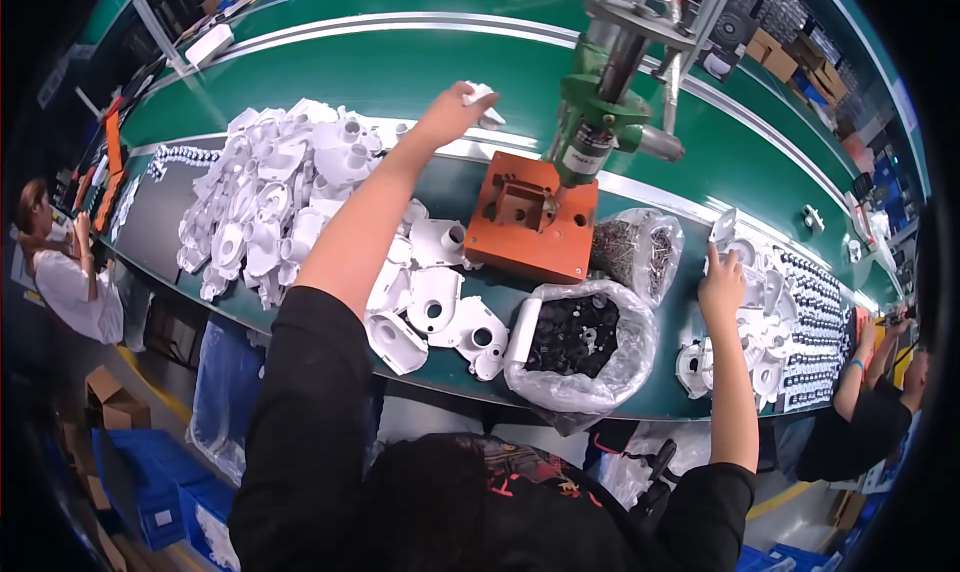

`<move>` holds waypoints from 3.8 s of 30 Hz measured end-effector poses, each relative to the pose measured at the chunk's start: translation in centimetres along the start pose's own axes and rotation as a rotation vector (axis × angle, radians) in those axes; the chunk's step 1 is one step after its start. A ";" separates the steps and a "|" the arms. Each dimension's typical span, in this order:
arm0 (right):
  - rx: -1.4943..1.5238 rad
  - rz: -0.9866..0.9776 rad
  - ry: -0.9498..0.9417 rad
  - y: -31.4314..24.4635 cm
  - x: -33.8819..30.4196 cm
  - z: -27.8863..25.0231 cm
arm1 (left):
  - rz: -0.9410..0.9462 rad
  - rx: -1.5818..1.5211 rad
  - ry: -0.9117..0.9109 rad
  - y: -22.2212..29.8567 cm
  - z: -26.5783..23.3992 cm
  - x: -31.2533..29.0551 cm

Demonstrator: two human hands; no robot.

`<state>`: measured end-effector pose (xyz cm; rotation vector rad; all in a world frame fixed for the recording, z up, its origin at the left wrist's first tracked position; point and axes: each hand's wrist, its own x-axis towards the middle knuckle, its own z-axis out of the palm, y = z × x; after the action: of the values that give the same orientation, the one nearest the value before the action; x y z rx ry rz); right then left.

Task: Assembling plastic components by inserting small parts and using a manual assembly press.

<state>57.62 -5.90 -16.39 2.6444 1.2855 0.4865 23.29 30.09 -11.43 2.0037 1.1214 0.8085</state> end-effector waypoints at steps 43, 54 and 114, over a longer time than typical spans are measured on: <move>1.849 -0.264 -0.379 -18.3 -13.9 -13.9 | 0.375 -0.585 0.215 11.6 5.3 -28.8; 2.230 0.005 -0.204 -18.5 -12.2 -13.3 | 0.200 -0.730 -0.064 12.0 5.3 -28.5; 0.932 -0.615 0.448 -20.2 0.1 -7.9 | 0.800 0.533 -0.157 3.3 4.4 -15.1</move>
<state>40.06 6.67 -14.71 2.5307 2.9172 0.4533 21.70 14.35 -14.05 2.9782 0.4303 0.7423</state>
